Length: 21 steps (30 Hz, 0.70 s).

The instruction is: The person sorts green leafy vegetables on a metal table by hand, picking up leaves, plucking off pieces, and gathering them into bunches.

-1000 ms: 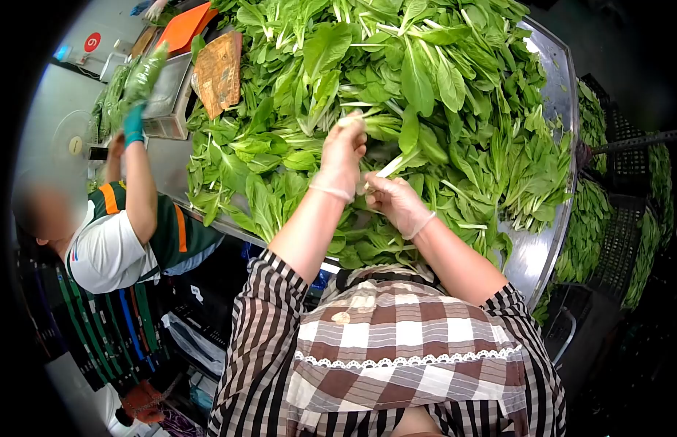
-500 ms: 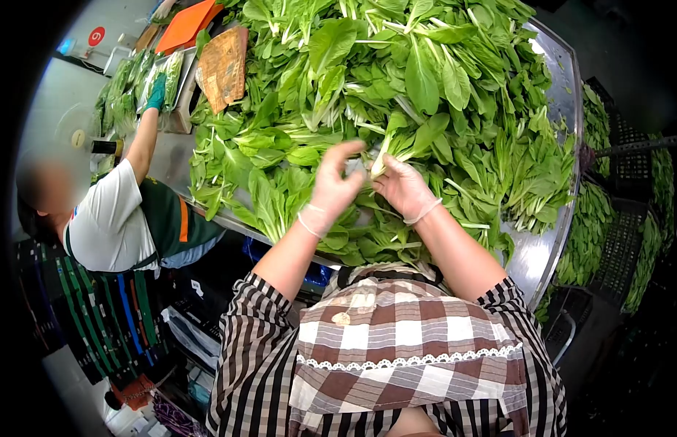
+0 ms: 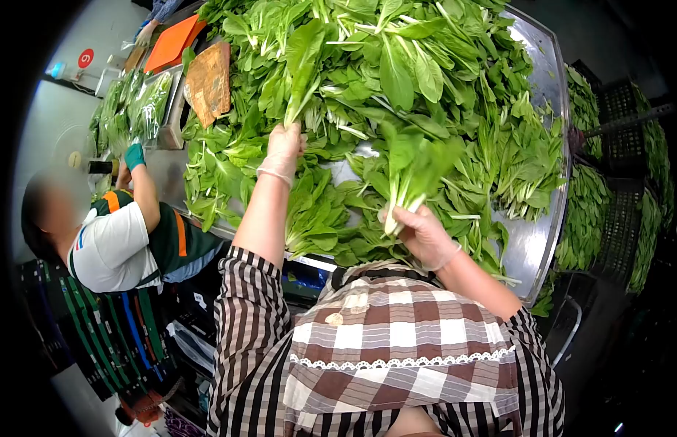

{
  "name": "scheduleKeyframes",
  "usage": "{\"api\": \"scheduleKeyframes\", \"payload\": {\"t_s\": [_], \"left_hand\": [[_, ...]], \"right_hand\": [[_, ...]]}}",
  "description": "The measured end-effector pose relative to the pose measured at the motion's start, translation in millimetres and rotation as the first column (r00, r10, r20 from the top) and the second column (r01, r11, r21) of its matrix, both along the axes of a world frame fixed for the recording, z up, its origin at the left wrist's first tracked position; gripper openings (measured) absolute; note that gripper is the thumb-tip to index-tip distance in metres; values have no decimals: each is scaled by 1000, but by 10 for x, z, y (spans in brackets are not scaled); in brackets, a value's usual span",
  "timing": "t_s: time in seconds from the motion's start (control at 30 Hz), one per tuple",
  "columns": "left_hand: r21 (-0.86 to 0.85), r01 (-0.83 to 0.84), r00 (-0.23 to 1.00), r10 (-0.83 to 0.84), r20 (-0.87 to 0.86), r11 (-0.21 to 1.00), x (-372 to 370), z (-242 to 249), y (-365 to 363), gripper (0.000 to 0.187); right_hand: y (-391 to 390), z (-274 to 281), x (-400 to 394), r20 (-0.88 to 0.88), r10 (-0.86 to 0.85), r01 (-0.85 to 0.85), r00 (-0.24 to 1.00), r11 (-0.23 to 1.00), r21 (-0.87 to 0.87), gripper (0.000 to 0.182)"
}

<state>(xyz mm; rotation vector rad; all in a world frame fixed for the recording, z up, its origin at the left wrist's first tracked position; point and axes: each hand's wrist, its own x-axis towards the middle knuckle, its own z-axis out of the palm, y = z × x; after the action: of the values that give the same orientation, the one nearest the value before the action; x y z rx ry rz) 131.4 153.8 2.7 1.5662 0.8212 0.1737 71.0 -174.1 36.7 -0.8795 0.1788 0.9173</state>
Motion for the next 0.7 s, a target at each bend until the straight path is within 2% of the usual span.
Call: {"api": "scheduleKeyframes", "payload": {"t_s": [0.03, 0.13, 0.27, 0.37, 0.4, 0.47, 0.5, 0.53, 0.63, 0.7], "left_hand": [[60, 48, 997, -45, -56, 997, -28, 76, 13, 21], [91, 179, 982, -172, -78, 980, -134, -47, 390, 24], [-82, 92, 962, -110, -249, 992, -31, -13, 278, 25], [-220, 37, 955, -100, -280, 975, 105, -99, 195, 24], [-196, 34, 955, -90, -283, 980, 112, -91, 150, 25], [-152, 144, 935, -185, -303, 978, 77, -60, 221, 25], [-124, 199, 921, -229, -316, 972, 47, 5, 237, 25], [-83, 175, 932, -193, -308, 981, -87, 389, 51, 24], [-196, 185, 934, -234, -270, 963, -371, 856, 63, 28], [-207, 241, 925, -289, -247, 948, -556, 1081, 124, 31]], "right_hand": [[-75, -71, -39, 1, 10, -10, 1000, 1000, 14, 30], [-95, -98, -215, 5, 21, -21, 1000, 1000, 20, 30], [-124, -162, -264, 54, 23, -25, 998, 999, 24, 30], [-132, -130, -269, 97, 80, -79, 992, 997, -10, 27], [-151, -87, -269, 127, 93, -90, 987, 995, -31, 28], [-170, 7, -244, 177, 129, -117, 976, 990, -75, 29], [-197, 7, -235, 189, 125, -109, 974, 990, -91, 28], [-239, -4, -227, 198, 117, -99, 973, 990, -102, 28], [-402, -58, -221, 245, 69, -43, 967, 993, -113, 25], [-496, -135, -228, 262, 14, 14, 965, 995, -103, 25]]}}
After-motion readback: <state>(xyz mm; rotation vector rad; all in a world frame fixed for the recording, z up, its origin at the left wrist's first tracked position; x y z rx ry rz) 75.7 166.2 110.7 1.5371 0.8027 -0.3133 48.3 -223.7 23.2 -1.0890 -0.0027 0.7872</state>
